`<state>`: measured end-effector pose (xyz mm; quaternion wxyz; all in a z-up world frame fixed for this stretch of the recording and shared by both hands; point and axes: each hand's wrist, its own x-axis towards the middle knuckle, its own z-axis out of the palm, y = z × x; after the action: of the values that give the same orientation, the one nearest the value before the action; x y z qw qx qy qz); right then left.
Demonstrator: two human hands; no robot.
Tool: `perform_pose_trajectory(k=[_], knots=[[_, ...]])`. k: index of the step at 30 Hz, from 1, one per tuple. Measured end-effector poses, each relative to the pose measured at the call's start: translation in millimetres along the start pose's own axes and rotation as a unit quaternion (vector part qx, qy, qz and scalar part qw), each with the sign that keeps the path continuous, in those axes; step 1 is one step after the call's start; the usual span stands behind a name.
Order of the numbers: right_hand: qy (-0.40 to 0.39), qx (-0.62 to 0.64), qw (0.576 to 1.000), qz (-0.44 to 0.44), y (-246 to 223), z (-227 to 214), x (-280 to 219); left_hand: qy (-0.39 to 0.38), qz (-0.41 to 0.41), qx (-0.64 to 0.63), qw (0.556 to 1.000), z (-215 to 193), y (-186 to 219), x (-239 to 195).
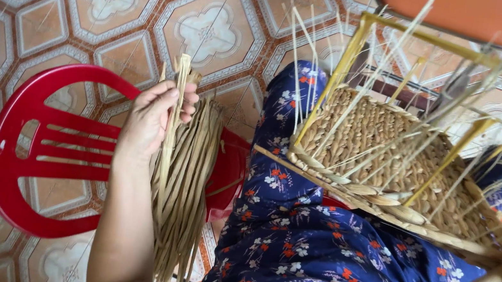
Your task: The person weaves a basket by hand, interlacing dried plant fibers around a rectangular frame. They pick up fibers from a red chair, wrap them around the frame's vertical supports, and use shears to trim excess material.
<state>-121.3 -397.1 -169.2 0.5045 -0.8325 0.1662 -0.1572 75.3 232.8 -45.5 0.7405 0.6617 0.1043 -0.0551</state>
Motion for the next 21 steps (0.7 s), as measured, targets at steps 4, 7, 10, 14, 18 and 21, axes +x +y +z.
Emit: perform_pose_trajectory(k=[4,7,10,14,18,21], knots=[[0.062,-0.002,0.997,-0.050,-126,37,-8,-0.077,0.077,0.035,0.993,71,55,-38],[0.103,-0.003,0.988,-0.116,-125,34,-10,-0.017,0.197,0.234,0.952,139,82,-80],[0.116,-0.042,0.981,-0.148,-142,38,-8,-0.065,0.344,0.306,0.885,202,107,-119],[0.091,0.030,0.986,-0.135,-164,39,-8,-0.323,0.383,0.246,0.830,276,99,-129],[0.071,0.039,0.990,-0.116,-163,36,-15,-0.375,0.373,0.231,0.817,333,37,-116],[0.064,0.081,0.980,-0.169,-160,31,-23,-0.367,0.330,0.262,0.829,347,4,-108]])
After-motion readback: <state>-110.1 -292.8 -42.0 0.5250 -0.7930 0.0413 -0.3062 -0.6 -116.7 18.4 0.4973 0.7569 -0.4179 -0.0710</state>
